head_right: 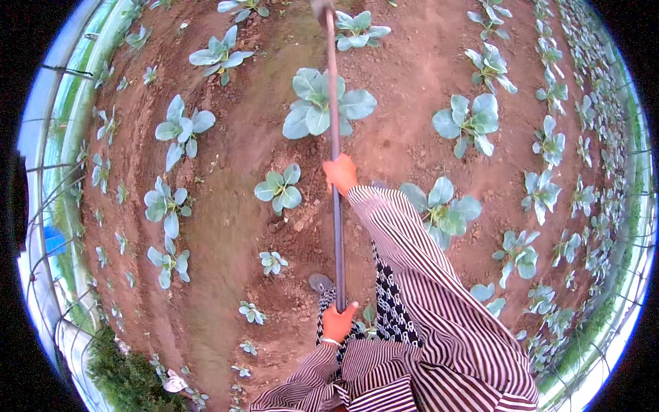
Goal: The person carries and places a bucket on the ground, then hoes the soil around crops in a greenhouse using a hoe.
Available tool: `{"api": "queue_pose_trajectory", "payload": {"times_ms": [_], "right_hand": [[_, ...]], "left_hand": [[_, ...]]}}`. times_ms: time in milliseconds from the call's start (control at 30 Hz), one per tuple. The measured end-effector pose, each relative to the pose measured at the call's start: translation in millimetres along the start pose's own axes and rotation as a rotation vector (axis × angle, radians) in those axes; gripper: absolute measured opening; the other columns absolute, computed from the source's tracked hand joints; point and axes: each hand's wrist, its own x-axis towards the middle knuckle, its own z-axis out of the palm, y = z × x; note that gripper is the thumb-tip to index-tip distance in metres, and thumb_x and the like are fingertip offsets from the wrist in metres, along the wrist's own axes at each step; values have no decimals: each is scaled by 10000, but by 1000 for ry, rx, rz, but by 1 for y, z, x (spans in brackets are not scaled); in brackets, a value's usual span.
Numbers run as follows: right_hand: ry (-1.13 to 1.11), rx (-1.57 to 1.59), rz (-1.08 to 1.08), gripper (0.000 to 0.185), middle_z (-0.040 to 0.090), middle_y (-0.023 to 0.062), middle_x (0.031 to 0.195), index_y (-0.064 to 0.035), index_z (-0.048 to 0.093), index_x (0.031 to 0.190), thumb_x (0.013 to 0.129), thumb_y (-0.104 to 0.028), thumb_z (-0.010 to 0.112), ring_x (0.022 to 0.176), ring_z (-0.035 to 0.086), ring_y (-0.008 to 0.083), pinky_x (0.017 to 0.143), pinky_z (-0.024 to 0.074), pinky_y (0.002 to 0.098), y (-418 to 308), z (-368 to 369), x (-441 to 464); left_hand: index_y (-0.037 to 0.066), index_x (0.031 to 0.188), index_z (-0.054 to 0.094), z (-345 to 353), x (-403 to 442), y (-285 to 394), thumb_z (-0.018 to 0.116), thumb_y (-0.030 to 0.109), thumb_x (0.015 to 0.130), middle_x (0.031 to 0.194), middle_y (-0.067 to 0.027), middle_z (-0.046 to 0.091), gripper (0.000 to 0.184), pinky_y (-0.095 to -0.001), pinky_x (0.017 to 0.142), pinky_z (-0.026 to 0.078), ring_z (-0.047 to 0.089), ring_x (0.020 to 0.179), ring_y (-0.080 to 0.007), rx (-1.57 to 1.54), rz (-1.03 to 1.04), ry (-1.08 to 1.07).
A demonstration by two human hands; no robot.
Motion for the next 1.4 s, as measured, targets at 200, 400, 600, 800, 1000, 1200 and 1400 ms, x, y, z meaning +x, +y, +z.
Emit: {"api": "queue_pose_trajectory", "payload": {"times_ms": [200,400,600,800,1000,1200,1400], "right_hand": [[-132,439,319,204,465,75,460,-17,468,560,727,-75,571,325,468,205,286,384,347,78,-32,-39],[-149,516,611,146,409,24,524,-64,406,766,761,-40,550,353,391,118,315,375,302,50,-30,-93],[-131,324,323,128,440,35,501,-46,430,743,743,-43,557,335,430,148,278,349,314,-13,-30,-37],[-85,216,323,177,448,69,442,6,486,602,731,-75,577,354,495,187,291,381,338,89,-20,27],[-245,624,818,129,372,-6,465,-56,463,633,737,-75,538,339,364,128,333,325,321,56,-12,-67],[-340,784,521,112,341,-7,472,-59,448,681,766,-80,518,349,340,120,340,331,314,-46,-28,-19],[-136,473,36,131,430,34,479,-29,478,661,747,-83,560,335,418,142,297,351,296,-206,-109,126]], "left_hand": [[-6,700,559,-20,-86,20,691,398,696,534,-137,538,424,-366,485,428,547,503,-233,162,-155,-38],[27,785,605,-42,-137,35,647,417,709,669,-193,603,400,-433,586,466,604,649,-357,334,-272,58],[-3,708,593,-2,-69,28,656,426,721,608,-177,582,434,-377,538,441,587,577,-294,127,-111,93],[2,662,592,-19,-44,53,644,446,725,595,-159,590,451,-386,531,446,591,569,-275,124,-190,-155],[49,795,598,-75,-107,13,662,465,681,649,-194,600,436,-452,580,473,610,637,-366,270,-98,1],[53,811,588,-78,-51,81,627,443,719,668,-197,601,403,-455,569,468,598,637,-375,409,-208,183],[22,778,592,-27,76,250,648,432,720,633,-179,590,418,-410,538,444,595,594,-338,258,60,189]]}}
